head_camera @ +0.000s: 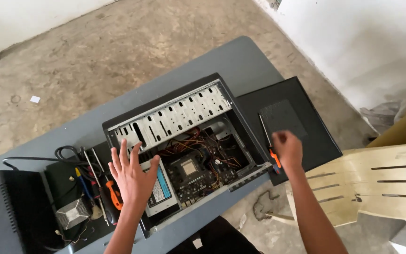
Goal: Disassembling a computer by removing the CPU cooler and other internal components using a screwdriver.
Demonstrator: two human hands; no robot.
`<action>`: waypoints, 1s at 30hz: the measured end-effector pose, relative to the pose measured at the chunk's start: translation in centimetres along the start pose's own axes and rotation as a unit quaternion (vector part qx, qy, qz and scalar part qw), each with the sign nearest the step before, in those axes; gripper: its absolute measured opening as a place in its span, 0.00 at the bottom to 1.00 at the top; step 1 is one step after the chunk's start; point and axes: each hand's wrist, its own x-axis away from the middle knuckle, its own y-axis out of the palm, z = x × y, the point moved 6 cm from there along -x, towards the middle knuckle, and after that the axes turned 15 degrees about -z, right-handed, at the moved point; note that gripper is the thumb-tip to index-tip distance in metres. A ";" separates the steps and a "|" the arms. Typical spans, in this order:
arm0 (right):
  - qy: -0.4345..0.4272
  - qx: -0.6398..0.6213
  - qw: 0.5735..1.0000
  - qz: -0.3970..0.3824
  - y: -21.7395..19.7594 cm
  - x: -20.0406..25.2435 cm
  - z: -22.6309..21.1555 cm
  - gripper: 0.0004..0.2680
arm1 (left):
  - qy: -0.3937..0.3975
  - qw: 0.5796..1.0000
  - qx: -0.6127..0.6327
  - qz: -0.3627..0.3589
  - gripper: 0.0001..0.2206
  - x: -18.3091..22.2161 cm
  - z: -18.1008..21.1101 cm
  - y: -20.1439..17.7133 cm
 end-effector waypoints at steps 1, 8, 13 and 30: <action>0.000 -0.001 1.000 -0.002 1.0 0.8 0.7 0.14 | -0.001 1.000 -0.001 0.000 0.31 0.0 -0.3 0.2; 0.030 0.076 0.996 -0.046 3.1 4.1 0.7 0.16 | 0.051 0.997 -0.042 0.048 0.29 0.1 -0.8 1.4; 0.067 0.063 0.993 -0.078 4.8 1.6 4.4 0.13 | 0.075 0.986 -0.046 0.142 0.26 0.9 -1.7 1.1; 0.316 -0.314 0.871 0.208 2.4 13.2 10.0 0.41 | -0.025 0.949 -0.296 -0.108 0.50 1.8 0.4 6.7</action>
